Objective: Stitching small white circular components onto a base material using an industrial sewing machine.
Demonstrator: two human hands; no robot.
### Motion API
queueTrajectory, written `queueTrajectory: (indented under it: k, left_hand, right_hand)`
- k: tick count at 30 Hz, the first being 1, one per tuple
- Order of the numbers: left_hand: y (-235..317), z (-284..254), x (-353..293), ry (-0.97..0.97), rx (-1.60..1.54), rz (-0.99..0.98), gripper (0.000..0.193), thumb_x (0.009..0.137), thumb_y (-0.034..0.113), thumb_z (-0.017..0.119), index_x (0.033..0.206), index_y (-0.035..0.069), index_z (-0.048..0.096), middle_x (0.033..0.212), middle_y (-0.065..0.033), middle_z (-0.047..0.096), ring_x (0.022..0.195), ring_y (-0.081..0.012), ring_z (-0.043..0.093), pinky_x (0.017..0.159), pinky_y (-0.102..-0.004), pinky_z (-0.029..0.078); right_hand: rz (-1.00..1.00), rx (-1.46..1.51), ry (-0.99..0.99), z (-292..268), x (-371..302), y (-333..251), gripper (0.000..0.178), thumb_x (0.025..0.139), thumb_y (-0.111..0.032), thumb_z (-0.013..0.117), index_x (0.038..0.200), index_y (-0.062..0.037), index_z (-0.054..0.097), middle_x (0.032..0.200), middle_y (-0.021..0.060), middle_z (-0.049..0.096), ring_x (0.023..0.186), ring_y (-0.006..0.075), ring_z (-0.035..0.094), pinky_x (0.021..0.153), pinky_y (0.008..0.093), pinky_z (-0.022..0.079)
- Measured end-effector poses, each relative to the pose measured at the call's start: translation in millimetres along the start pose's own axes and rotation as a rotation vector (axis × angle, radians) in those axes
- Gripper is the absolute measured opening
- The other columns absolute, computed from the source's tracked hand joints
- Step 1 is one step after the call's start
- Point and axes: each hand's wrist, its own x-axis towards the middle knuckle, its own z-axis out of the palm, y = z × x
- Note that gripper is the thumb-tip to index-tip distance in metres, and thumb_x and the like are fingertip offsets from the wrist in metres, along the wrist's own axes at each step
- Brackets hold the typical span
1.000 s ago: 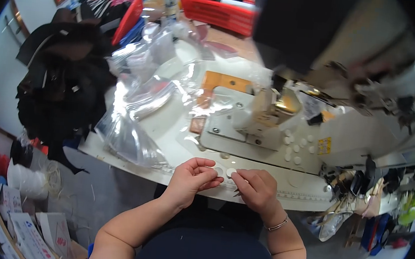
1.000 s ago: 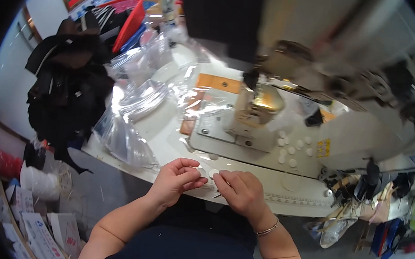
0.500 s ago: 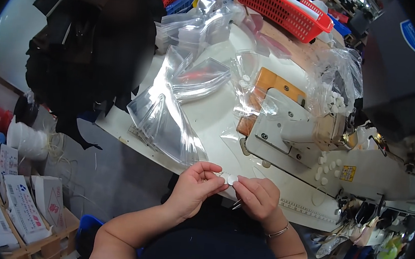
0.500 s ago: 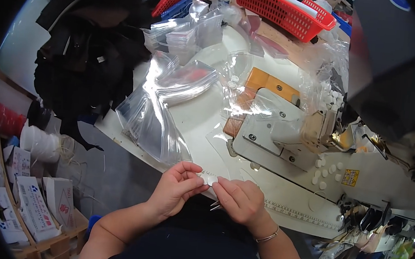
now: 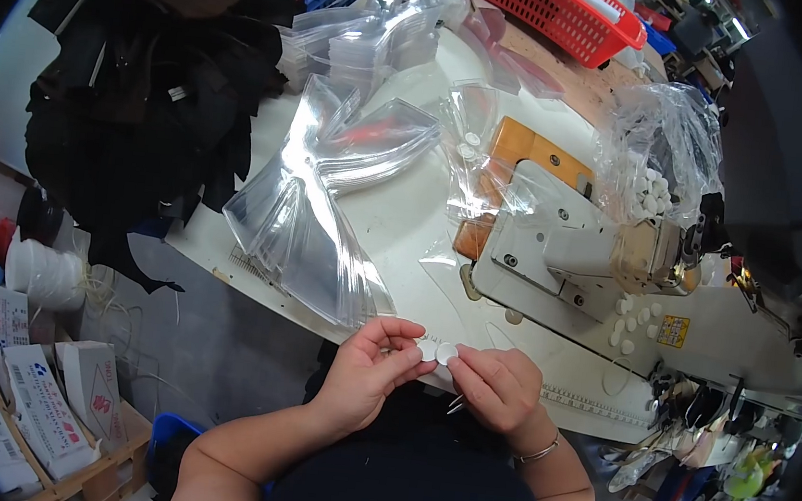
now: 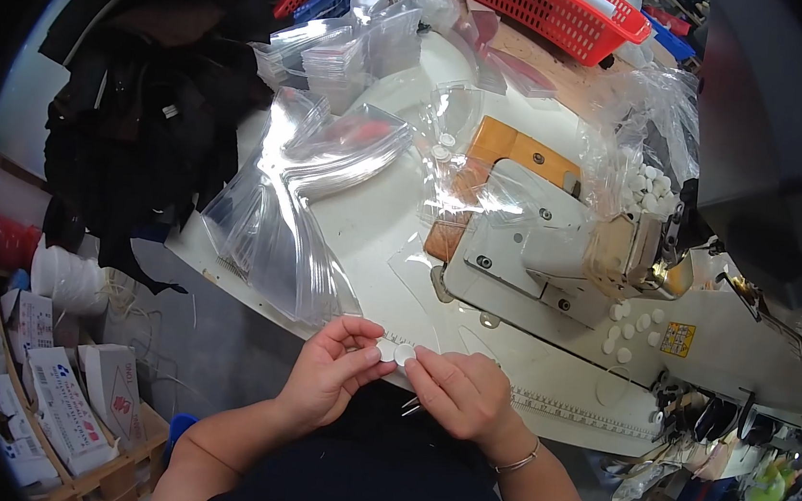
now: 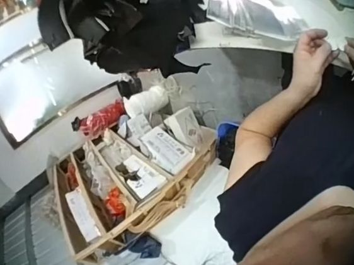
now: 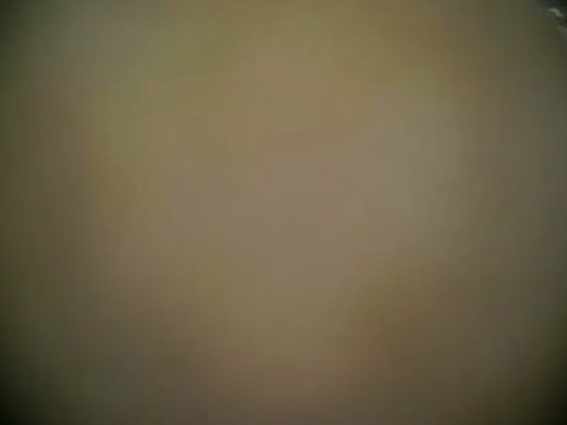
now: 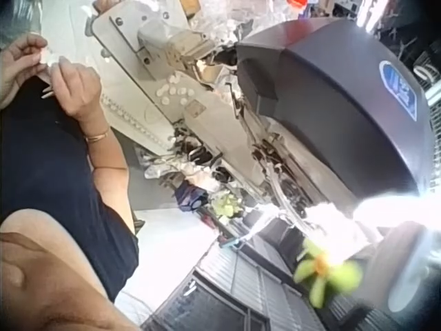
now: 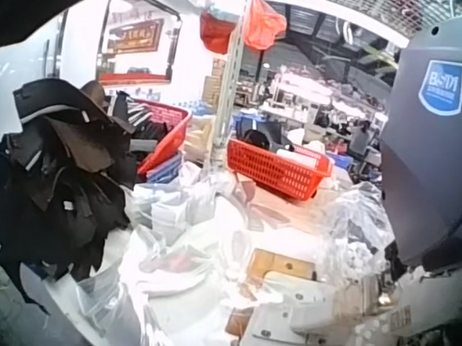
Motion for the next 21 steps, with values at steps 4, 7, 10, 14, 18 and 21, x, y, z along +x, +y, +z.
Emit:
queueTrajectory:
  k: [4, 7, 10, 14, 18, 21]
  left_hand:
    - [-3, -3, 0, -0.035, 0.014, 0.038, 0.022, 0.085, -0.003, 0.052, 0.106, 0.0, 0.048, 0.092, -0.0071, 0.052, 0.087, -0.0141, 0.056, 0.085, -0.029, 0.05]
    - [-3, -3, 0, -0.05, 0.029, 0.054, 0.023, 0.084, -0.005, 0.052, 0.106, -0.001, 0.048, 0.092, -0.0068, 0.05, 0.086, -0.0133, 0.056, 0.085, -0.0279, 0.05]
    - [-5, -6, 0, -0.065, 0.05, 0.081, 0.025, 0.082, -0.007, 0.053, 0.106, -0.002, 0.048, 0.091, -0.0064, 0.05, 0.085, -0.0126, 0.055, 0.084, -0.0265, 0.049]
    - [-7, -10, 2, -0.092, 0.075, 0.114, 0.026, 0.081, -0.007, 0.055, 0.105, 0.0, 0.048, 0.091, -0.0067, 0.049, 0.086, -0.0138, 0.056, 0.085, -0.0291, 0.051]
    - [-8, -5, 4, -0.107, 0.092, 0.113, 0.026, 0.081, -0.007, 0.054, 0.105, 0.0, 0.048, 0.091, -0.0074, 0.051, 0.085, -0.0141, 0.056, 0.084, -0.0291, 0.051]
    - [-11, 3, 3, -0.117, 0.176, 0.148, 0.024, 0.082, -0.008, 0.054, 0.104, -0.002, 0.048, 0.087, -0.0061, 0.051, 0.083, -0.0128, 0.056, 0.082, -0.0262, 0.049]
  right_hand:
    - [-0.01, 0.003, -0.025, -1, 0, 0, 0.022, 0.065, -0.007, 0.063, 0.086, -0.0033, 0.063, 0.087, 0.008, 0.063, 0.065, 0.0155, 0.059, 0.051, 0.0239, 0.044]
    - [-0.011, 0.008, -0.029, 0, -1, 0, 0.021, 0.066, -0.007, 0.063, 0.087, -0.0034, 0.063, 0.087, 0.0082, 0.062, 0.065, 0.0155, 0.059, 0.051, 0.024, 0.044]
    - [-0.008, 0.013, -0.031, 1, -1, -1, 0.021, 0.066, -0.007, 0.063, 0.087, -0.0034, 0.063, 0.087, 0.0084, 0.062, 0.066, 0.0155, 0.059, 0.051, 0.0241, 0.044]
    - [-0.012, 0.014, -0.035, 3, 0, 0, 0.022, 0.066, -0.008, 0.063, 0.087, -0.0032, 0.063, 0.087, 0.0083, 0.062, 0.065, 0.0155, 0.058, 0.05, 0.0241, 0.044]
    - [0.011, 0.005, -0.038, -2, -4, 1, 0.022, 0.066, -0.008, 0.064, 0.088, -0.0033, 0.063, 0.087, 0.0088, 0.062, 0.066, 0.0164, 0.059, 0.051, 0.0249, 0.045]
    - [0.102, 0.081, 0.027, -13, -9, 2, 0.023, 0.065, -0.007, 0.065, 0.088, -0.0034, 0.064, 0.087, 0.0093, 0.063, 0.066, 0.0191, 0.06, 0.052, 0.0272, 0.046]
